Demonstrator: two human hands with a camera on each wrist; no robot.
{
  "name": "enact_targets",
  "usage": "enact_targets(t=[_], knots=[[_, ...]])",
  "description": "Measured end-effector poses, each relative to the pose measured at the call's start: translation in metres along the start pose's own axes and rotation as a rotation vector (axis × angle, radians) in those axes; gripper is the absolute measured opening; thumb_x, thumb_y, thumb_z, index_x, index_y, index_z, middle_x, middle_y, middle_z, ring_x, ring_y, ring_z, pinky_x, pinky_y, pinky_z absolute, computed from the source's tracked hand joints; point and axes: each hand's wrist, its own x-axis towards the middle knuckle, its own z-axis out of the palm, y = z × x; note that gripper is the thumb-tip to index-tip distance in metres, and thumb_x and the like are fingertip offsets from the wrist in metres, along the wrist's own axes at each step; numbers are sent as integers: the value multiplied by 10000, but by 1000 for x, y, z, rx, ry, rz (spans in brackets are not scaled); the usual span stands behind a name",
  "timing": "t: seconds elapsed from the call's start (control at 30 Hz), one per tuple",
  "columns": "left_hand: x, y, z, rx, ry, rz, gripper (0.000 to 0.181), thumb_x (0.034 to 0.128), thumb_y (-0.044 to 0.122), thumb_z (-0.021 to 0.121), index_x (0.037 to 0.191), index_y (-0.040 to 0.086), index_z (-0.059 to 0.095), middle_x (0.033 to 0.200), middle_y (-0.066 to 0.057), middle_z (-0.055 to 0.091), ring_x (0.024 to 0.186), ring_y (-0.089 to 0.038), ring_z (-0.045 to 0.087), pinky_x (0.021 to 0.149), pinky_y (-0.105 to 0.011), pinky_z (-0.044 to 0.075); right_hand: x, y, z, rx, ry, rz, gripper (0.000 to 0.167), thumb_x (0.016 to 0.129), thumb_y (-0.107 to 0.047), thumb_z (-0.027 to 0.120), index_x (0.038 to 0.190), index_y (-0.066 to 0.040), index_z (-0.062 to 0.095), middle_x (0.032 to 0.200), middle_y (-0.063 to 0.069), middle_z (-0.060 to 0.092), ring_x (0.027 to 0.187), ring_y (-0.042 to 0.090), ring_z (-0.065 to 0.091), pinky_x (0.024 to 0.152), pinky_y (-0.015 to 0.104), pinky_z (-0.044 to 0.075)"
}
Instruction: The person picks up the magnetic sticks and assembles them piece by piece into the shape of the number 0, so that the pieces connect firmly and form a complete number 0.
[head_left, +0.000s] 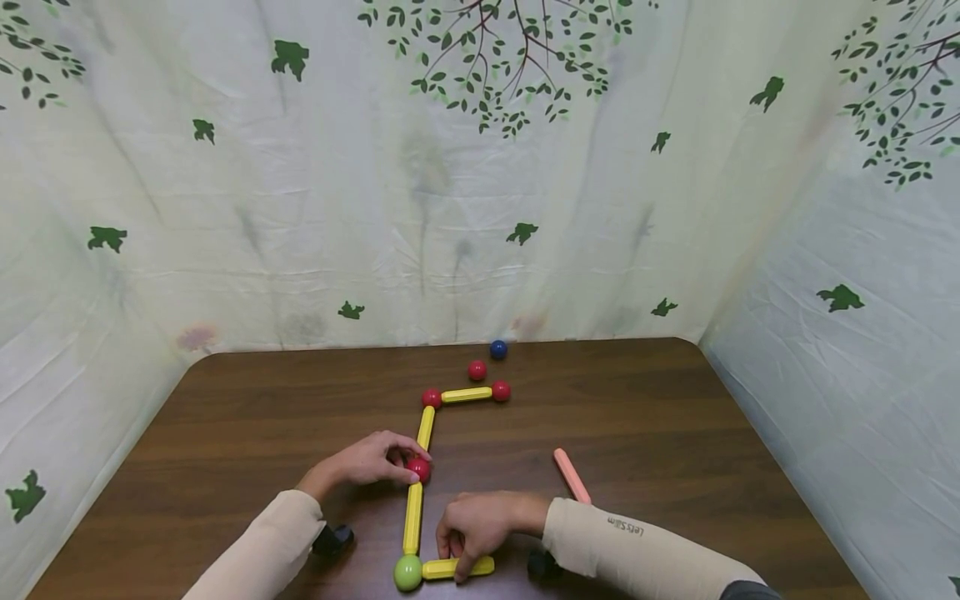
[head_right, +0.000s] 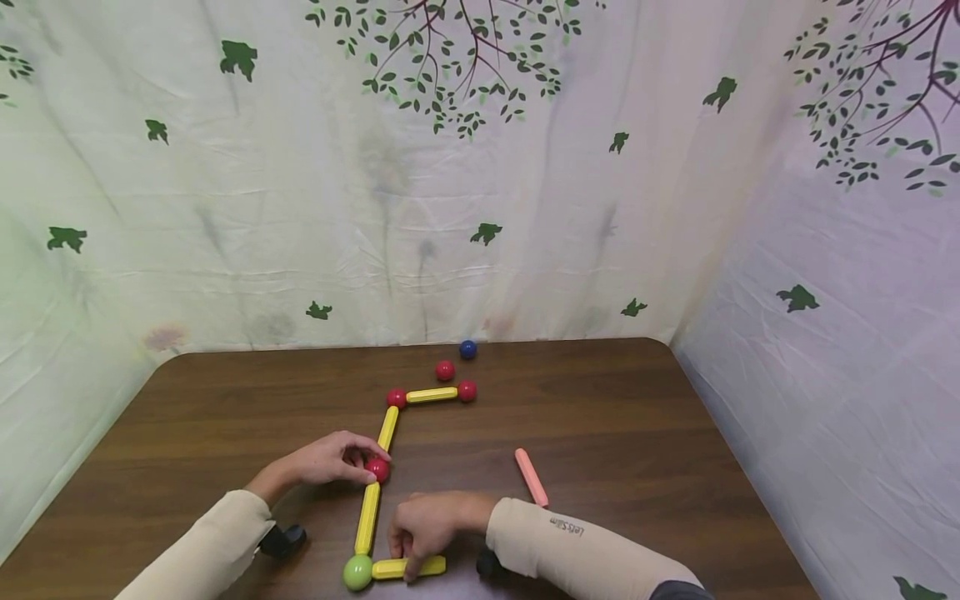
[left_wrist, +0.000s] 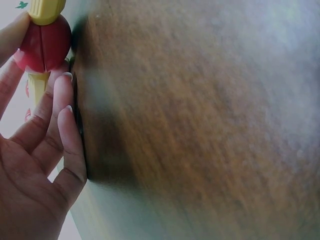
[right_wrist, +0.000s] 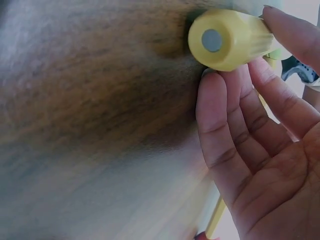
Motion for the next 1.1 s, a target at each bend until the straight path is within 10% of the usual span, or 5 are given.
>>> enact_targets(t=[0.63,1.1], knots=[[0,2,0,-7,2,-9,304,873,203,723,1156,97,686,882,-7,599,721,-159,514,624,-241,422,-7,7,-8,84,55,-51,127,847,-150,748,949,-93,700,708,-161,571,633,-85,510,614,111,457],[-3,2,1,-14,12,5,289,869,199,725,1144,114,696,900,3,615,746,-156,522,647,-251,439,-15,71,-73,186,554,100,224,821,-91,766,1013,-15,677,876,-4,650,779,102,590,740,240,504]])
